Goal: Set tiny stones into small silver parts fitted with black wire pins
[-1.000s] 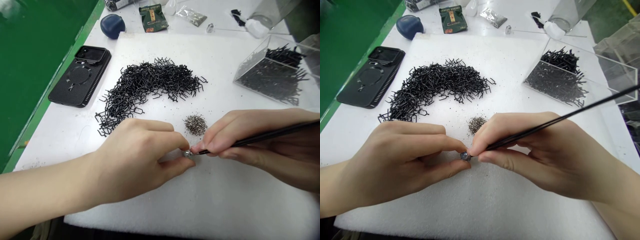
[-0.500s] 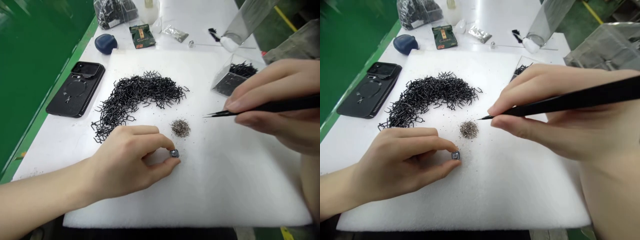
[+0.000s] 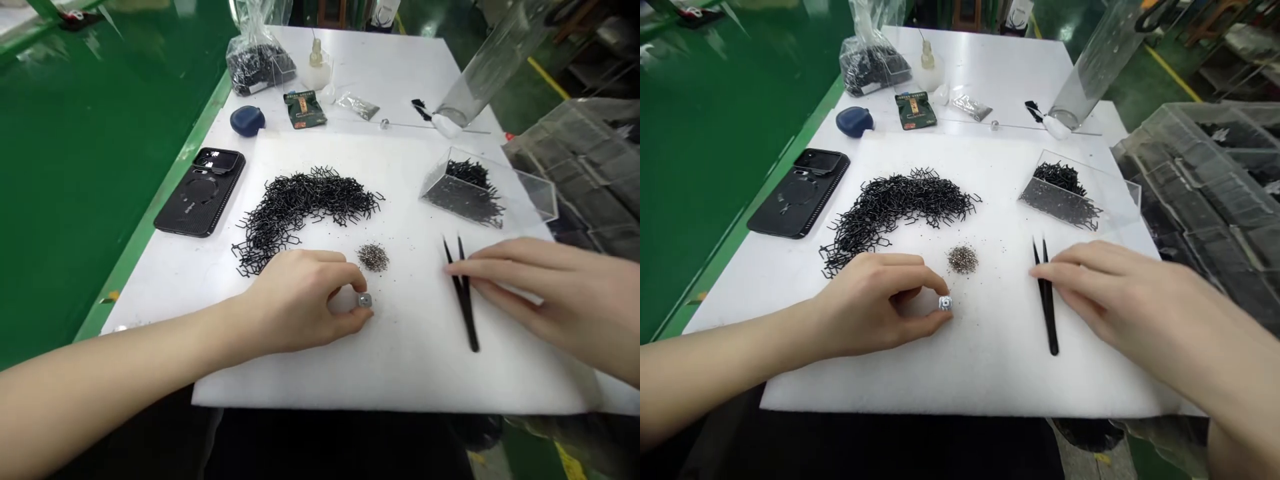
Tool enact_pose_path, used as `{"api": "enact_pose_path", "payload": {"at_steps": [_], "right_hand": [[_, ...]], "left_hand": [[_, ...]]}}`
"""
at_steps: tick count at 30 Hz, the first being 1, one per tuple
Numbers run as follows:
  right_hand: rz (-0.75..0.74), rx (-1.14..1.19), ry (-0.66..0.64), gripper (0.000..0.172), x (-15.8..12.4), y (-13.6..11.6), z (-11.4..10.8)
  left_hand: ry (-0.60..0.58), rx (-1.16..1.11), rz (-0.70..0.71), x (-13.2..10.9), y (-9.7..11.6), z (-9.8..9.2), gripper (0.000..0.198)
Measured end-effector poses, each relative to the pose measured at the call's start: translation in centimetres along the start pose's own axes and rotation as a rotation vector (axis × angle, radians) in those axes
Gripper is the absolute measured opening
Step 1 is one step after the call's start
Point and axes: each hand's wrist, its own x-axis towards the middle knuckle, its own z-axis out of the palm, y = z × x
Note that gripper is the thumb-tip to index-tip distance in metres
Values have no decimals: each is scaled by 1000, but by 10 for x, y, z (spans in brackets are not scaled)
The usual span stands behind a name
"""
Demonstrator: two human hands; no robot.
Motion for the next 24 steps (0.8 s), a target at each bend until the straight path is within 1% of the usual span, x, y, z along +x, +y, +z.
{"api": "enact_pose_path", "payload": {"at_steps": [2, 3, 5, 7, 8, 10, 11, 13, 15, 18, 20, 22, 24], "right_hand": [[-81, -48, -24, 37, 0, -3, -2], [-104, -55, -16, 36, 6, -5, -6], [-96, -35, 38, 34, 31, -15, -17], [-41, 102, 28, 26, 67, -28, -23], [15, 178, 15, 26, 86, -35, -23], [29, 216, 10, 26, 122, -48, -12], [65, 232, -16, 20, 136, -53, -4], [85, 231, -58, 15, 157, -60, 12], [110, 230, -83, 13, 166, -63, 24], [143, 261, -90, 15, 169, -66, 29], [165, 302, -79, 16, 168, -66, 27], [192, 353, -59, 13, 165, -63, 21], [223, 414, -12, 8, 159, -59, 13]], "left_hand": [[-18, -2, -8, 2, 1, -1, 8], [-28, -4, -10, 3, 3, -2, 8], [-43, -8, -18, 5, 5, -4, 8], [-55, -13, -29, 6, 5, -4, 10], [-62, -17, -33, 7, 4, -2, 11], [-77, -25, -40, 10, 2, 1, 11], [-84, -29, -44, 11, 1, 2, 11], [-94, -36, -50, 13, 1, 4, 10], [-97, -42, -53, 12, 2, 3, 9], [-92, -55, -53, 9, 7, 0, 9], [-89, -66, -56, 8, 8, -2, 9], [-90, -81, -56, 7, 8, -2, 8], [-85, -101, -47, 8, 6, -1, 6]]}}
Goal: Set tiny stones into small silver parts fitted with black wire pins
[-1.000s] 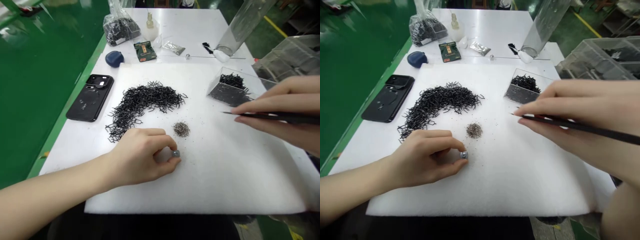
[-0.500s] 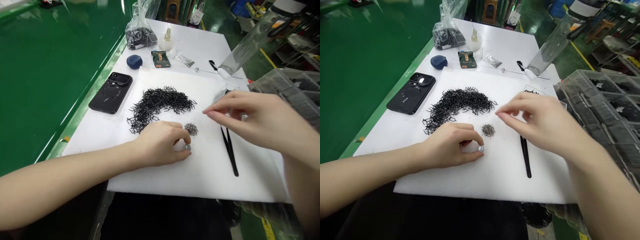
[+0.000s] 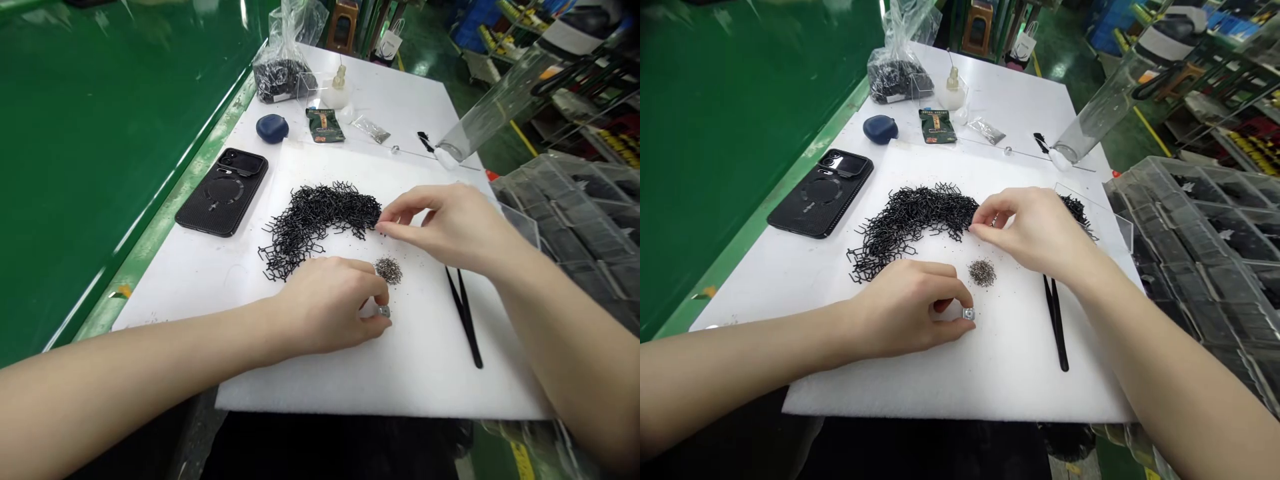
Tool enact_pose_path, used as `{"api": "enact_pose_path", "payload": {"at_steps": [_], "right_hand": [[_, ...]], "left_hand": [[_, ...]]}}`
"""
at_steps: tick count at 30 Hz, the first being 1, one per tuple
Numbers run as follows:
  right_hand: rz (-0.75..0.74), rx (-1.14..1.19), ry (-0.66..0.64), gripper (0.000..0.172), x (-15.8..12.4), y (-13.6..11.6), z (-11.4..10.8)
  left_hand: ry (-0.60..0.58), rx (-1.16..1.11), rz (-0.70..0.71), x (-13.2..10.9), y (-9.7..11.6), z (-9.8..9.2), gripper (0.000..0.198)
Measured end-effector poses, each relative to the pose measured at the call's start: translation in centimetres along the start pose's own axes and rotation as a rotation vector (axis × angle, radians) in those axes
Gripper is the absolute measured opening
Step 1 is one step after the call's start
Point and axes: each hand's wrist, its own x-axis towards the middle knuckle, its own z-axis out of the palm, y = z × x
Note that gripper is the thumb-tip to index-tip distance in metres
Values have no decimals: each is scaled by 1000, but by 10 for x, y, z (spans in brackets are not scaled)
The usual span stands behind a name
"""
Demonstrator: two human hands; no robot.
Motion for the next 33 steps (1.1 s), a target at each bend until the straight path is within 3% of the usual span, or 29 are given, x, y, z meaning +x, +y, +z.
{"api": "enact_pose_path", "payload": {"at_steps": [4, 7, 12, 17, 21, 25, 28, 33], "right_hand": [[28, 213, 194, 10, -20, 4, -11], [23, 387, 316, 19, -33, 6, -2], [23, 522, 337, 16, -38, 9, 18], [-28, 570, 396, 23, -45, 2, 16], [-150, 610, 363, 36, -52, -9, 12], [-275, 636, 268, 37, -53, -8, 11], [-269, 637, 213, 34, -52, -5, 11], [-245, 706, 202, 29, -50, -5, 12]], "left_hand": [[59, -66, 31, 1, -5, 3, 3], [140, -136, 63, 1, -9, 7, 5], [304, -245, 77, -3, -6, 6, 6], [336, -342, 32, -6, 1, -7, 15], [304, -397, -13, -5, 5, -15, 18], [326, -396, -83, -3, 10, -19, 15], [361, -418, -164, -3, 13, -23, 20], [366, -684, -382, 1, 13, -27, 25]]}}
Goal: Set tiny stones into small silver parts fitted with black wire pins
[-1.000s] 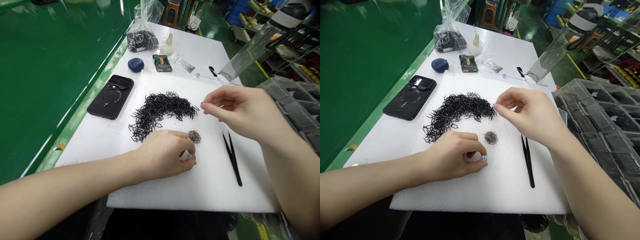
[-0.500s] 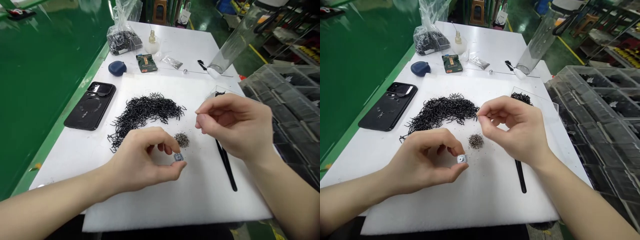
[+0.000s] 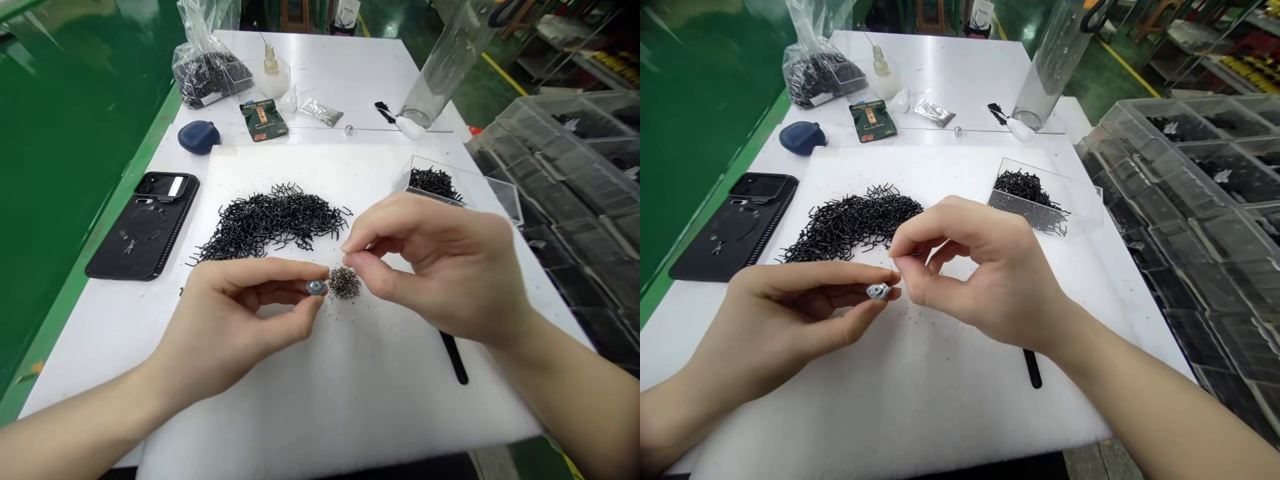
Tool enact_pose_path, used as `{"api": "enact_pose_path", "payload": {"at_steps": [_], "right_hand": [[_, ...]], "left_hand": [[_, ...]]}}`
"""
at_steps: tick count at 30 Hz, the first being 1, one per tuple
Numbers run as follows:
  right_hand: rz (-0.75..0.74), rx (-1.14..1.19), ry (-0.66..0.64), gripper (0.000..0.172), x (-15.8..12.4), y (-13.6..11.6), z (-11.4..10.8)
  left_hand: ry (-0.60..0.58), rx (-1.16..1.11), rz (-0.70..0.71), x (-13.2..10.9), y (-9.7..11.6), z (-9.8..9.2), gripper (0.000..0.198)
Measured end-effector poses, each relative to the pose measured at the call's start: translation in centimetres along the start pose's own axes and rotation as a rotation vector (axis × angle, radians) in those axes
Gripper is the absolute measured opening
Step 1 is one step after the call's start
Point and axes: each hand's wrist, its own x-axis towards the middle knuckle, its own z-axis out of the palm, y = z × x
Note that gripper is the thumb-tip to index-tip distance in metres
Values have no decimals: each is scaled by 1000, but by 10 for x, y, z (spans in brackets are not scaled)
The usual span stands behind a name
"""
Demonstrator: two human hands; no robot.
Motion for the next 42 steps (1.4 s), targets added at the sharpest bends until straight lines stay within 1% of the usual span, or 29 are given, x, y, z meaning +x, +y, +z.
{"api": "enact_pose_path", "payload": {"at_steps": [3, 5, 8, 10, 15, 16, 18, 20, 23, 25, 27, 31, 36, 40, 42], "right_hand": [[22, 18, 23, 30, 0, 0, 2], [42, 14, 39, 33, -1, 0, 3], [50, 12, 48, 33, -1, -1, 3], [38, 9, 53, 33, 0, -2, 3], [29, 9, 46, 34, 0, -7, 5], [30, 13, 47, 34, 0, -9, 6], [44, 18, 66, 35, -2, -11, 9], [99, 21, 105, 37, -4, -12, 12], [176, 28, 188, 42, -10, -12, 17], [177, 27, 220, 42, -13, -11, 19], [165, 27, 228, 41, -14, -10, 20], [199, 17, 229, 40, -12, -14, 22], [229, -45, 248, 33, -15, -18, 22], [252, -6, 229, 41, -19, -13, 21], [245, 28, 216, 43, -18, -12, 22]], "left_hand": [[-15, -142, -119, 5, -3, -1, 25], [-36, -224, -144, 6, -5, -2, 23], [-13, -252, -135, 6, -8, -3, 21], [0, -260, -137, 6, -8, -2, 26], [-38, -384, -202, 7, -4, -1, 44], [-41, -411, -213, 8, -3, -1, 43], [-38, -459, -231, 8, -3, -1, 33], [-47, -497, -235, 9, -3, -1, 24], [-73, -521, -263, 11, -4, 1, 22], [-70, -526, -281, 11, -3, 1, 25], [-63, -528, -281, 11, -3, 2, 25], [-79, -518, -263, 9, -3, 1, 24], [-75, -507, -268, 9, -3, 2, 24], [-92, -514, -259, 9, -2, 3, 25], [-97, -534, -265, 9, -2, 4, 28]]}}
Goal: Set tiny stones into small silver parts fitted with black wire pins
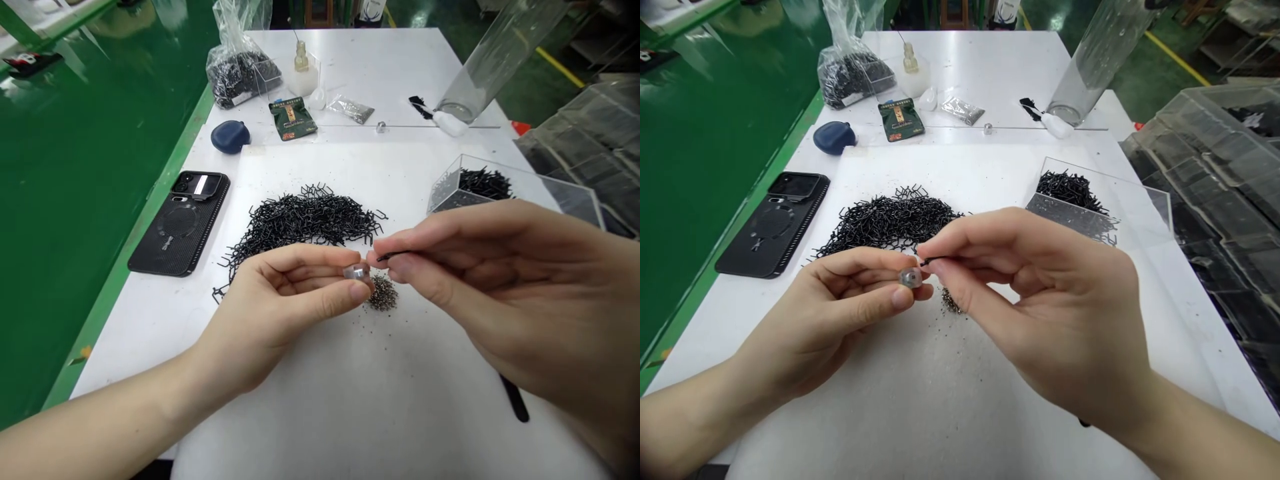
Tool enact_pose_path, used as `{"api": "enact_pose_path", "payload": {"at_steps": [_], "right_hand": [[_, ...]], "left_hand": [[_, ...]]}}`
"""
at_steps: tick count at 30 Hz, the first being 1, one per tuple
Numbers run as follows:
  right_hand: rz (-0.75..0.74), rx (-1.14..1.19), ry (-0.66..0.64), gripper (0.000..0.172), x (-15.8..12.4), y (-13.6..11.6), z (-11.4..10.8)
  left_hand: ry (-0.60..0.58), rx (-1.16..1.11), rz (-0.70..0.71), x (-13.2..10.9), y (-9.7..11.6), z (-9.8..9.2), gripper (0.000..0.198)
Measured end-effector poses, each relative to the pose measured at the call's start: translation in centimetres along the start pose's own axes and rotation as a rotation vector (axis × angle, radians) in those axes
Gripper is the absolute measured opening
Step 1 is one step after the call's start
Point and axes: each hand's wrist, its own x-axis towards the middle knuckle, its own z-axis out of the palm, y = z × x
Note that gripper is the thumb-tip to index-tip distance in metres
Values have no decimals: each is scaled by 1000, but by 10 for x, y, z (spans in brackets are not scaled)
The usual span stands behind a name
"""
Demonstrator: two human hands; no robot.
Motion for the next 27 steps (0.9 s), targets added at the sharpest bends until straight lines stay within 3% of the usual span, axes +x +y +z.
{"api": "enact_pose_path", "payload": {"at_steps": [9, 16, 27], "right_hand": [[36, 32, 98, 42, 4, -13, 5], [68, -77, 164, 53, -2, -15, 7], [-37, -121, 149, 40, -1, -14, 7]], "left_hand": [[24, -128, -55, 2, 1, 1, 27], [-61, -168, -47, 2, 1, 1, 25], [-17, -96, -45, 0, 1, 4, 24]]}}
